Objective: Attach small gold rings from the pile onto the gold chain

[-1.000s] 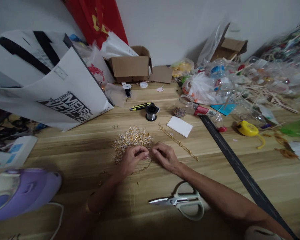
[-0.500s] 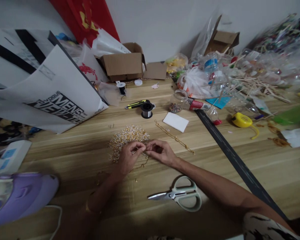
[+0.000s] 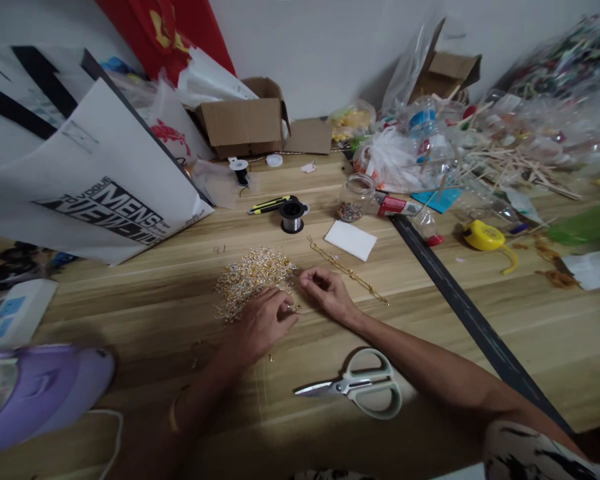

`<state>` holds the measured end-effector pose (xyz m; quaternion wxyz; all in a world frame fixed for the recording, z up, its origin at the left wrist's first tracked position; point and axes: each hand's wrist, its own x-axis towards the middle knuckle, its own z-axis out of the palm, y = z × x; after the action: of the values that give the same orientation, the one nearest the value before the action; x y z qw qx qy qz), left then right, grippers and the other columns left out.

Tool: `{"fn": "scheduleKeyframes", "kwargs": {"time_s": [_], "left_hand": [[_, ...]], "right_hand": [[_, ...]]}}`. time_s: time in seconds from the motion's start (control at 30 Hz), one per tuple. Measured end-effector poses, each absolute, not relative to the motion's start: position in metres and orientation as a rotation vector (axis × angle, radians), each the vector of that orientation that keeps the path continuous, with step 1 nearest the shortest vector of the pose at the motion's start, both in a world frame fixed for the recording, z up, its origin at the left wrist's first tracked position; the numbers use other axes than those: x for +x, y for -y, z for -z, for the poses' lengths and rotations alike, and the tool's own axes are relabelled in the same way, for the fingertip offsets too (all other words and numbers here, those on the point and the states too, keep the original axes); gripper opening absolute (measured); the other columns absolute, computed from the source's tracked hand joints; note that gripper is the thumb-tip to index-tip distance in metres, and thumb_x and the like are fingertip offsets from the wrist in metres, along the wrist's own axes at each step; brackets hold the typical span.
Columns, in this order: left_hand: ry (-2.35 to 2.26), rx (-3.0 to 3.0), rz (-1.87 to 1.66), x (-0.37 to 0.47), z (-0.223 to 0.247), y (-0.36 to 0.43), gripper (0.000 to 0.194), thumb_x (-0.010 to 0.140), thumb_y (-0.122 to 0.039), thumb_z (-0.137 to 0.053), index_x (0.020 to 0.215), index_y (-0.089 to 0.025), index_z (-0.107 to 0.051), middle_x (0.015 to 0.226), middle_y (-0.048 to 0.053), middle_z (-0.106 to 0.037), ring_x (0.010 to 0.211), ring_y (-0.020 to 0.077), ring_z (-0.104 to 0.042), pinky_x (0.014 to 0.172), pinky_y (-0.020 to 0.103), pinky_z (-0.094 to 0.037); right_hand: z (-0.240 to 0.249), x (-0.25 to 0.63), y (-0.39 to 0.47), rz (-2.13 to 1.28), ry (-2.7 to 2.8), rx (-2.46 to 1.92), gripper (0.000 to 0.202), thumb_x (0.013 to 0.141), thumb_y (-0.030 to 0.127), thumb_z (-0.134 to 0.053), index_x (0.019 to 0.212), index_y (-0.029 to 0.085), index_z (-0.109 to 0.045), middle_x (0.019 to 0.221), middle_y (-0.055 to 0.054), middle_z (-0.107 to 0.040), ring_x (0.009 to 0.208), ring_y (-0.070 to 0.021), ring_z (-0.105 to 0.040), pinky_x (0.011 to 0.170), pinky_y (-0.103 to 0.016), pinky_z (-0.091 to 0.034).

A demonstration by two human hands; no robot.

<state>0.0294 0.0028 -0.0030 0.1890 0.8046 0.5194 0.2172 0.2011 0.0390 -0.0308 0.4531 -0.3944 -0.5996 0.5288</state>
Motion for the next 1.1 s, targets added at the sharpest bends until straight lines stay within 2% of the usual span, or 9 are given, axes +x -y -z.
{"fn": "scheduleKeyframes", "kwargs": {"time_s": [0.27,0.5,1.1], "left_hand": [[-1.414,2.526,-0.389,0.033,0.007,0.0,0.004,0.077,-0.021,-0.06,0.075,-0.017,-0.06,0.08,0.005,-0.06,0.083,0.0207,-0.052,0.075,0.033,-0.041],[-1.371,2.538,-0.426,0.035,0.014,-0.002,0.008,0.082,-0.02,-0.055,0.084,-0.016,-0.061,0.085,0.006,-0.059,0.088,0.0216,-0.049,0.081,0.036,-0.041],[-1.313,2.531,-0.558,0.036,0.021,-0.005,0.014,0.086,-0.017,-0.048,0.078,-0.016,-0.06,0.08,0.005,-0.057,0.083,0.0195,-0.048,0.077,0.034,-0.042]], "right_hand": [[0.03,0.2,-0.043,-1.329,1.417,-1.016,0.023,0.079,0.037,-0.058,0.073,0.016,-0.055,0.059,0.003,-0.046,0.051,-0.0082,-0.04,0.047,-0.02,-0.034],[0.031,0.2,-0.044,-1.343,1.389,-1.005,0.021,0.079,0.035,-0.059,0.074,0.015,-0.056,0.06,0.003,-0.046,0.051,-0.008,-0.04,0.048,-0.02,-0.034],[0.032,0.2,-0.046,-1.355,1.358,-1.013,0.022,0.077,0.037,-0.059,0.074,0.015,-0.054,0.058,0.004,-0.044,0.049,-0.0077,-0.039,0.046,-0.02,-0.032]]}}
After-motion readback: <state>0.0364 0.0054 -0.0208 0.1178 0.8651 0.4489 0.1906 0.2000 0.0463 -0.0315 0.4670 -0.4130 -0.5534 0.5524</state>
